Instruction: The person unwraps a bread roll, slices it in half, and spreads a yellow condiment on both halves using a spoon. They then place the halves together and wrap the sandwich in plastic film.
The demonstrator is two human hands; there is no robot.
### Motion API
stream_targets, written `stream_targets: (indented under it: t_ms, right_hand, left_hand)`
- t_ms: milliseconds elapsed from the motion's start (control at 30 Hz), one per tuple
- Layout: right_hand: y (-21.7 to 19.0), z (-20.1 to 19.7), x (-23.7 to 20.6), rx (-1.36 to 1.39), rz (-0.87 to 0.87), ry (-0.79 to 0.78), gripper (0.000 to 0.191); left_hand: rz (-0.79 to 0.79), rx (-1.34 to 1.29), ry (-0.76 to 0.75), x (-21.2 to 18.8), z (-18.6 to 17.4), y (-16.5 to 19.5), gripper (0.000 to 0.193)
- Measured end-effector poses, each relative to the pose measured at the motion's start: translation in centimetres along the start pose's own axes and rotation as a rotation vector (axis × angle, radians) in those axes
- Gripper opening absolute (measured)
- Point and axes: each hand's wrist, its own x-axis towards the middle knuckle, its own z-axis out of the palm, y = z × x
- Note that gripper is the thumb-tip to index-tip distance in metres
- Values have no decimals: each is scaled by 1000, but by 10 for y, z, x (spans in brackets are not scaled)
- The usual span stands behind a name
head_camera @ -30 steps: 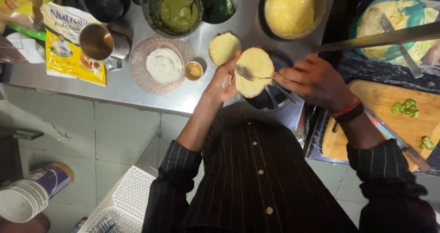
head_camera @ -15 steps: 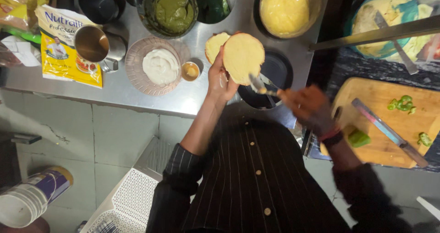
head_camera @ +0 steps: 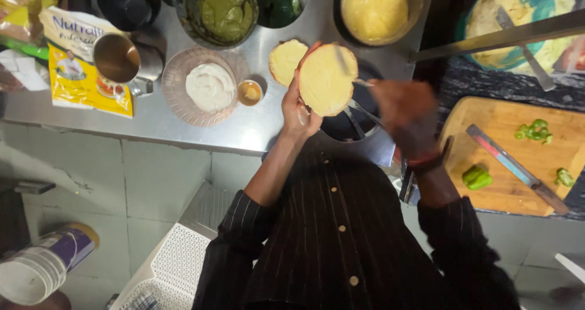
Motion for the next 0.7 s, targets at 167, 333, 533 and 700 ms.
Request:
stream_targets:
  t_ms: [167, 333, 533, 700]
  right_hand:
    - [-2, -20, -6, -99, -147, -225, 22]
    - [14, -24, -2, -197, -18, -220, 24]
    - [-16, 7, -21, 157, 205, -398, 28]
    - [-3, -2, -7, 142, 184, -217, 36]
  left_hand:
    - [-13, 39, 69, -1, 0, 14, 59]
    - [129, 452, 17, -5, 7, 13, 58]
    - [134, 488, 35, -5, 9, 15, 62]
    - [-87, 20, 62, -2, 6, 9, 60]
